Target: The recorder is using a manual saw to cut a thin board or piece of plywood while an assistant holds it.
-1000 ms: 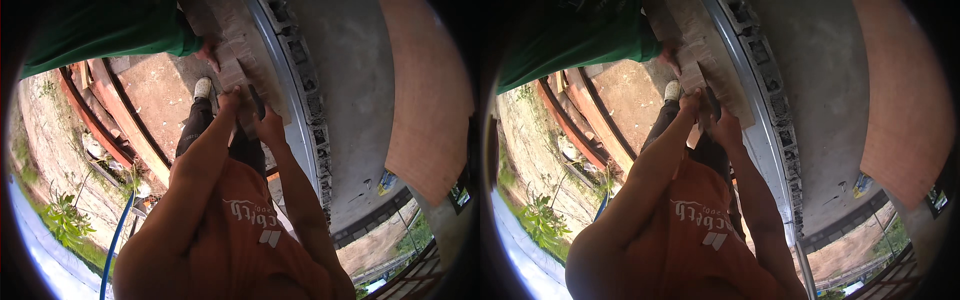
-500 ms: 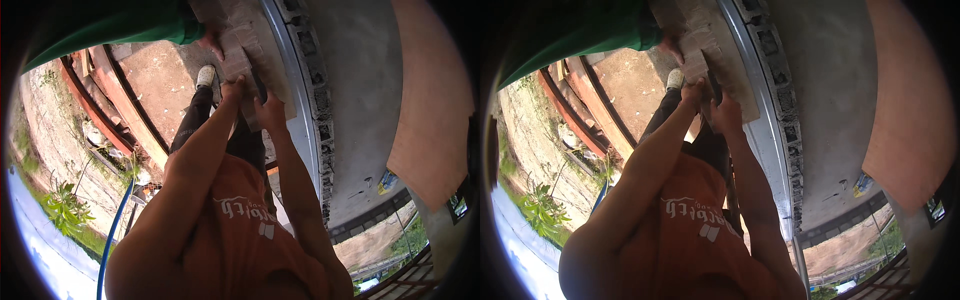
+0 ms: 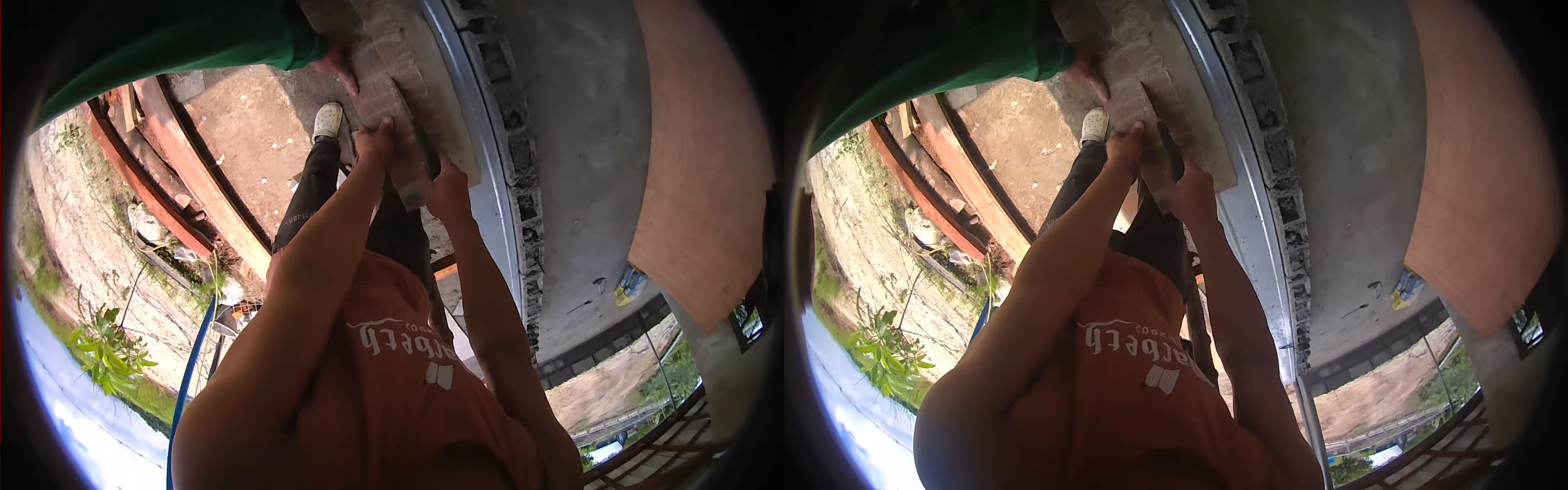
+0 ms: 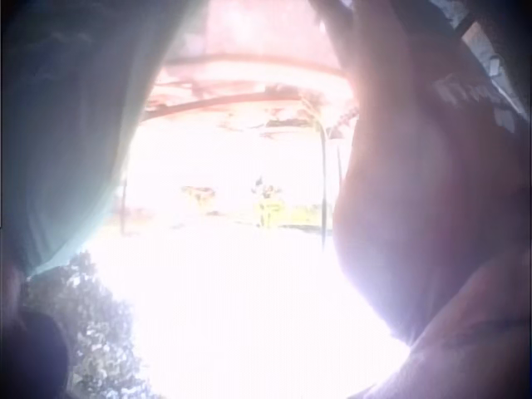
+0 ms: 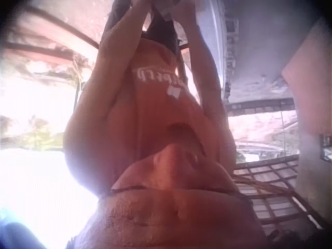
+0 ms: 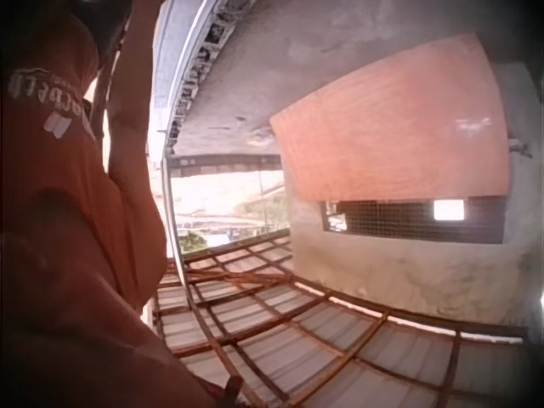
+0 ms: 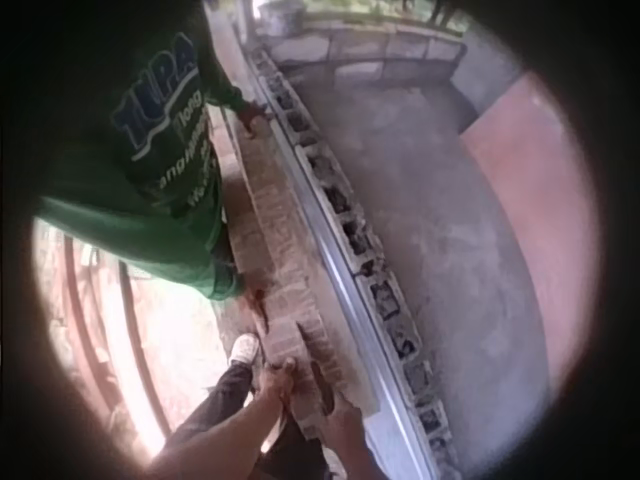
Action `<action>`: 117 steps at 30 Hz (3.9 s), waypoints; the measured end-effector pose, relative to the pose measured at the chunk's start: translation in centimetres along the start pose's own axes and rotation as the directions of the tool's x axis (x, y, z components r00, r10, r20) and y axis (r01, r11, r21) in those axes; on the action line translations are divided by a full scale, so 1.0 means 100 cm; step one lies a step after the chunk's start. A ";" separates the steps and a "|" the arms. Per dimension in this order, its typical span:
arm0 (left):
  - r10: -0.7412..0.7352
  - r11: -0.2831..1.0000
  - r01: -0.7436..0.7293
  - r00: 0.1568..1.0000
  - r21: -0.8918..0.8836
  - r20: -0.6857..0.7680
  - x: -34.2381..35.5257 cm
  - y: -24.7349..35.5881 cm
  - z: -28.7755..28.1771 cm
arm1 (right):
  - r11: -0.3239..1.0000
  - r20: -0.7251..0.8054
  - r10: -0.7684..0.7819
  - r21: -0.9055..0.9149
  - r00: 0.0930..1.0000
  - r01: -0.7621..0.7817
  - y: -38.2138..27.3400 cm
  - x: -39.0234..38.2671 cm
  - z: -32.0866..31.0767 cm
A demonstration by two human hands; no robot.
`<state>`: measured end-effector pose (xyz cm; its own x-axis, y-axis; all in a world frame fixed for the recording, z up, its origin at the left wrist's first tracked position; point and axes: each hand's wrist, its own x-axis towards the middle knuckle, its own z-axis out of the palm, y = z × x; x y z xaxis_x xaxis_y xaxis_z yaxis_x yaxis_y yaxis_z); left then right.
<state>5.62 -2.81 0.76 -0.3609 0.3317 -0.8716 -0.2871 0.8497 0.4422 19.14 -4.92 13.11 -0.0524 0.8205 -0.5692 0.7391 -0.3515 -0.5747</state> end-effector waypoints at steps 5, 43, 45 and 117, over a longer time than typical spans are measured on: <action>-0.025 1.000 0.024 0.997 -0.018 -0.066 0.025 -0.024 -0.012 | 0.988 0.108 0.156 0.001 0.982 -0.157 -0.018 -0.044 -0.015; 0.019 0.999 -0.019 1.000 -0.040 -0.017 0.028 -0.015 -0.019 | 0.943 0.205 0.323 0.009 0.924 -0.332 -0.011 -0.184 -0.087; -0.033 0.966 0.025 0.999 -0.258 -0.026 0.010 -0.019 -0.012 | 0.946 0.176 0.320 -0.013 0.931 -0.323 -0.010 -0.184 -0.086; -0.160 0.971 0.137 0.982 -0.197 -0.103 -0.041 -0.006 -0.015 | 0.998 0.061 0.054 0.014 0.997 -0.055 0.019 -0.001 0.042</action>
<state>5.92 -5.31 4.39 -0.3995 0.1479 -0.9047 -0.5032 0.7896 0.3512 17.77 -7.57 9.60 -0.0534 0.7711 -0.6344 0.7317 -0.4021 -0.5504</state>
